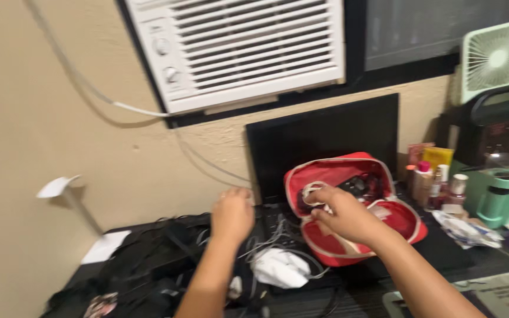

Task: The person organizes various cables and electronic accessories on a desk. They coil white and black cables, place them into a red first-aid kit, and arrange a power adapter and headphones on a stand. The person also tidies up the remaining cables on the desk surface.

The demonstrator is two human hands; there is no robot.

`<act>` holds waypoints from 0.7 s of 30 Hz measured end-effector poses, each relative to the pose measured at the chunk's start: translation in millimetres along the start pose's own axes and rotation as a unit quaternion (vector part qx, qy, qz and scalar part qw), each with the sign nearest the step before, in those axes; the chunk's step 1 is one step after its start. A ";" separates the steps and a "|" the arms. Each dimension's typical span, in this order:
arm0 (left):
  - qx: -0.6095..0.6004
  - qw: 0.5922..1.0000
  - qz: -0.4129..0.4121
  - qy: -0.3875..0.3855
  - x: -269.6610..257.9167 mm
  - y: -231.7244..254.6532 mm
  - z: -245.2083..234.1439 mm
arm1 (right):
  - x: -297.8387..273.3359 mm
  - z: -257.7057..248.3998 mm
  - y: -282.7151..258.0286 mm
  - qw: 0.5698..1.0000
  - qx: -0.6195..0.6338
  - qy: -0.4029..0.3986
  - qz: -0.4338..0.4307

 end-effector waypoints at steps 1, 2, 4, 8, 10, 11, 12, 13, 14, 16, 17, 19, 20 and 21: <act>-0.006 1.000 -0.011 0.010 -5.3 -20.9 -13.9 | -1.2 9.9 -12.5 0.999 -0.007 -0.020 -0.026; -0.013 0.999 -0.022 0.020 -10.9 -42.1 -28.5 | -4.6 20.7 -24.4 0.998 -0.014 -0.039 -0.051; 0.034 0.996 -0.075 -0.015 -24.0 -79.8 -56.4 | -10.4 42.6 -46.0 0.994 -0.013 -0.075 -0.077; 0.033 0.993 -0.111 0.013 -53.8 -131.9 -102.4 | -14.6 89.7 -83.6 0.986 -0.007 -0.148 -0.081; 0.036 0.991 -0.131 -0.002 -70.5 -148.8 -119.0 | -18.2 112.0 -100.1 0.981 -0.017 -0.180 -0.075; 0.034 0.990 -0.137 -0.014 -77.0 -153.8 -126.1 | -19.4 121.6 -108.2 0.979 -0.024 -0.191 -0.069; 0.032 0.989 -0.143 -0.026 -82.6 -158.3 -133.7 | -20.0 129.3 -115.4 0.977 -0.030 -0.202 -0.062; 0.048 0.986 -0.147 -0.071 -89.0 -161.4 -139.9 | -20.6 136.7 -121.8 0.977 -0.034 -0.204 -0.060; 0.064 0.980 -0.150 -0.115 -95.5 -161.6 -143.6 | -20.4 143.7 -127.7 0.976 -0.037 -0.205 -0.059; 0.085 0.968 -0.152 -0.183 -107.9 -158.1 -147.9 | -20.7 156.8 -137.2 0.975 -0.048 -0.211 -0.053; 0.090 0.963 -0.148 -0.205 -113.0 -154.1 -147.6 | -21.2 162.2 -140.7 0.974 -0.055 -0.215 -0.048; 0.105 0.956 -0.141 -0.236 -121.7 -145.5 -145.2 | -22.9 171.3 -146.1 0.971 -0.066 -0.229 -0.033; 0.117 0.953 -0.137 -0.243 -125.2 -141.1 -143.1 | -24.3 174.8 -148.3 0.969 -0.069 -0.237 -0.022; 0.127 0.951 -0.133 -0.251 -126.7 -137.6 -141.0 | -25.0 176.2 -149.8 0.967 -0.074 -0.245 -0.011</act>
Point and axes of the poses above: each hand's wrist, its own x-axis towards the middle knuckle, its own z-axis out of the palm, y = z × x, the point moved 1 cm from there along x, towards the middle knuckle, and after that the axes turned 5 degrees about x, right-handed, at the moved point
